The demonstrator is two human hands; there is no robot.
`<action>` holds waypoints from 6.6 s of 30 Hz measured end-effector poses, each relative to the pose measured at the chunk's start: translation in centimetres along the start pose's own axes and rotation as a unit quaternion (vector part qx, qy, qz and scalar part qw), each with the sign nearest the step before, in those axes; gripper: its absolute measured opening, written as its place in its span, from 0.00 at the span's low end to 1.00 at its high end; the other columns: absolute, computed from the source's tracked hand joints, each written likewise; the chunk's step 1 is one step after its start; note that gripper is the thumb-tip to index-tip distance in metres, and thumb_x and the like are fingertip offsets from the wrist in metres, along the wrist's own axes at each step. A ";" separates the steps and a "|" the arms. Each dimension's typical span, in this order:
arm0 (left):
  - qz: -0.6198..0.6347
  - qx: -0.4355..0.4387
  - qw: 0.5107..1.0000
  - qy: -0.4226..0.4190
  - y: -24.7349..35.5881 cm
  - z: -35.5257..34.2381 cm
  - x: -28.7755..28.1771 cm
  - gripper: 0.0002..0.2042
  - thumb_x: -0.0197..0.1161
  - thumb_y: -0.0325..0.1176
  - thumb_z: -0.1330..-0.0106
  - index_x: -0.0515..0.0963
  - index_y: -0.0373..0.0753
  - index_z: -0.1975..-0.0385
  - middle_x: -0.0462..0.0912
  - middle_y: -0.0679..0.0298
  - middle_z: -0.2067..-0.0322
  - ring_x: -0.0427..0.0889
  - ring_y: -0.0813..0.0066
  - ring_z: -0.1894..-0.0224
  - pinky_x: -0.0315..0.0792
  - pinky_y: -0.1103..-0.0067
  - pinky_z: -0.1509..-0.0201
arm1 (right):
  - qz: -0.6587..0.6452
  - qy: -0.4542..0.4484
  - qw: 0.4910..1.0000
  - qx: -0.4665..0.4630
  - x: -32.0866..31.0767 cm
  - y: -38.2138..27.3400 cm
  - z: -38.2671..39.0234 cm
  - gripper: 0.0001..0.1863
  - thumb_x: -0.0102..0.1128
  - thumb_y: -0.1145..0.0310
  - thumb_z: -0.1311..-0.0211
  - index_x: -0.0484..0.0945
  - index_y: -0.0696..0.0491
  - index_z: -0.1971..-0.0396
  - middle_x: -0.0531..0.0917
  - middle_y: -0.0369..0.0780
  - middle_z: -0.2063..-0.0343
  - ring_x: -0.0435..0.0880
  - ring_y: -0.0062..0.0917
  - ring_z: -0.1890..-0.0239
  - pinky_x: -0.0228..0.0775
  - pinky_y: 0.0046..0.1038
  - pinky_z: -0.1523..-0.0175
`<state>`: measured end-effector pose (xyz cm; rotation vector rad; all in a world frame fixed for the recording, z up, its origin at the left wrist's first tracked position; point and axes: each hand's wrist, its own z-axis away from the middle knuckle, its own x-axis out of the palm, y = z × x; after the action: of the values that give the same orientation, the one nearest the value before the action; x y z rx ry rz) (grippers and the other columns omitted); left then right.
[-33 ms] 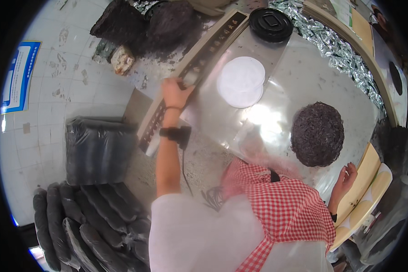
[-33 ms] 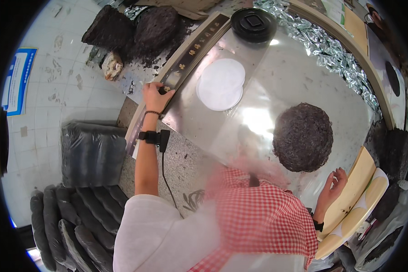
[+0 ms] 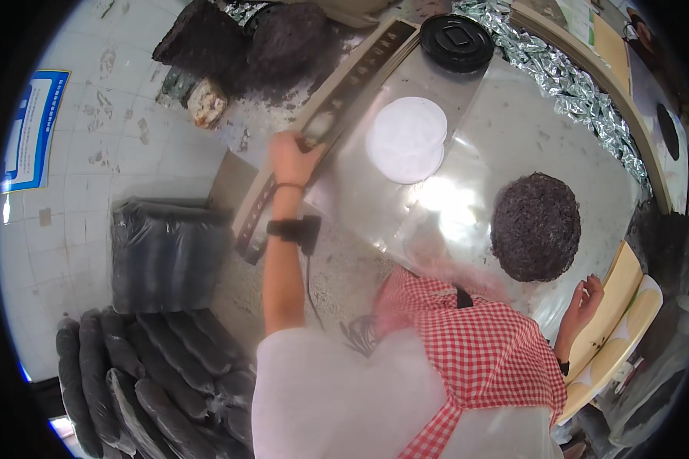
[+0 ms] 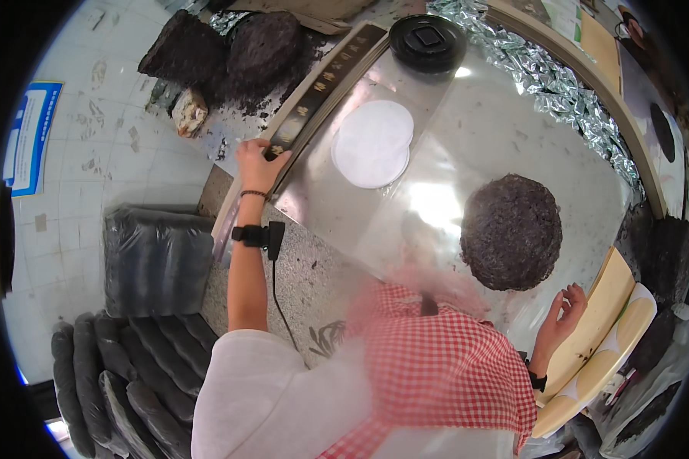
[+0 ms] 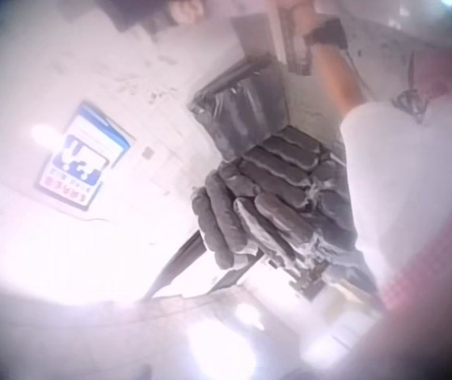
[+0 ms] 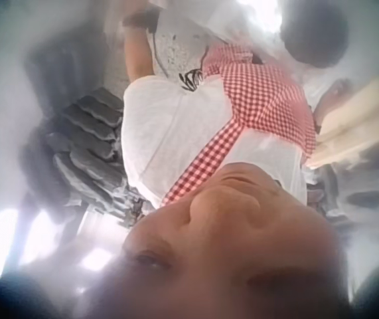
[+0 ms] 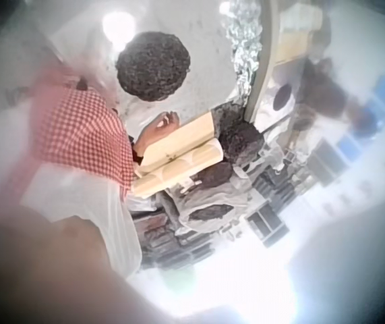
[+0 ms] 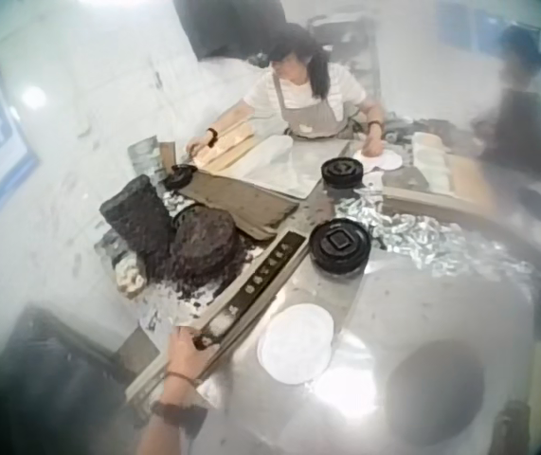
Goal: The person packages round dark cakes on a metal table. They place a cake on a sheet of plastic film, wrap the film around it, press it down, apply a paper label to the top, and move the finished item aside before starting the next one.
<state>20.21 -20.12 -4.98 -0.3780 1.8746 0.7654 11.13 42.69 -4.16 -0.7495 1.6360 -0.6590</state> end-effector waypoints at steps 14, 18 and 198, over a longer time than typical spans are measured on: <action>0.134 0.463 0.875 0.039 26.6 1.8 -16.0 0.32 0.66 0.29 0.50 0.71 0.41 0.39 0.71 0.55 0.63 0.77 0.57 0.65 0.73 0.71 0.63 | 0.180 0.154 0.791 -0.564 0.5 -27.7 -10.3 0.22 0.70 0.68 0.54 0.79 0.53 0.55 0.79 0.44 0.51 0.78 0.35 0.49 0.69 0.34 0.46; 0.068 0.544 0.836 -0.007 29.4 2.1 -15.4 0.25 0.63 0.24 0.48 0.76 0.38 0.46 0.77 0.56 0.64 0.79 0.59 0.65 0.75 0.70 0.62 | 0.305 0.093 0.767 -0.557 -6.4 -21.9 -11.8 0.16 0.62 0.71 0.52 0.79 0.55 0.59 0.83 0.38 0.62 0.83 0.28 0.60 0.74 0.30 0.55; 0.183 0.547 0.797 -0.178 36.8 12.6 8.4 0.29 0.75 0.36 0.62 0.73 0.33 0.58 0.73 0.50 0.51 0.71 0.49 0.48 0.64 0.60 0.42 | 0.158 -0.093 0.935 -0.303 6.4 -2.6 -7.8 0.31 0.71 0.53 0.60 0.74 0.57 0.59 0.76 0.44 0.54 0.73 0.37 0.50 0.65 0.36 0.47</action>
<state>4.38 16.39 -3.58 0.8338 1.7153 -0.1186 2.97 36.30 -4.73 -0.9229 1.7399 0.1639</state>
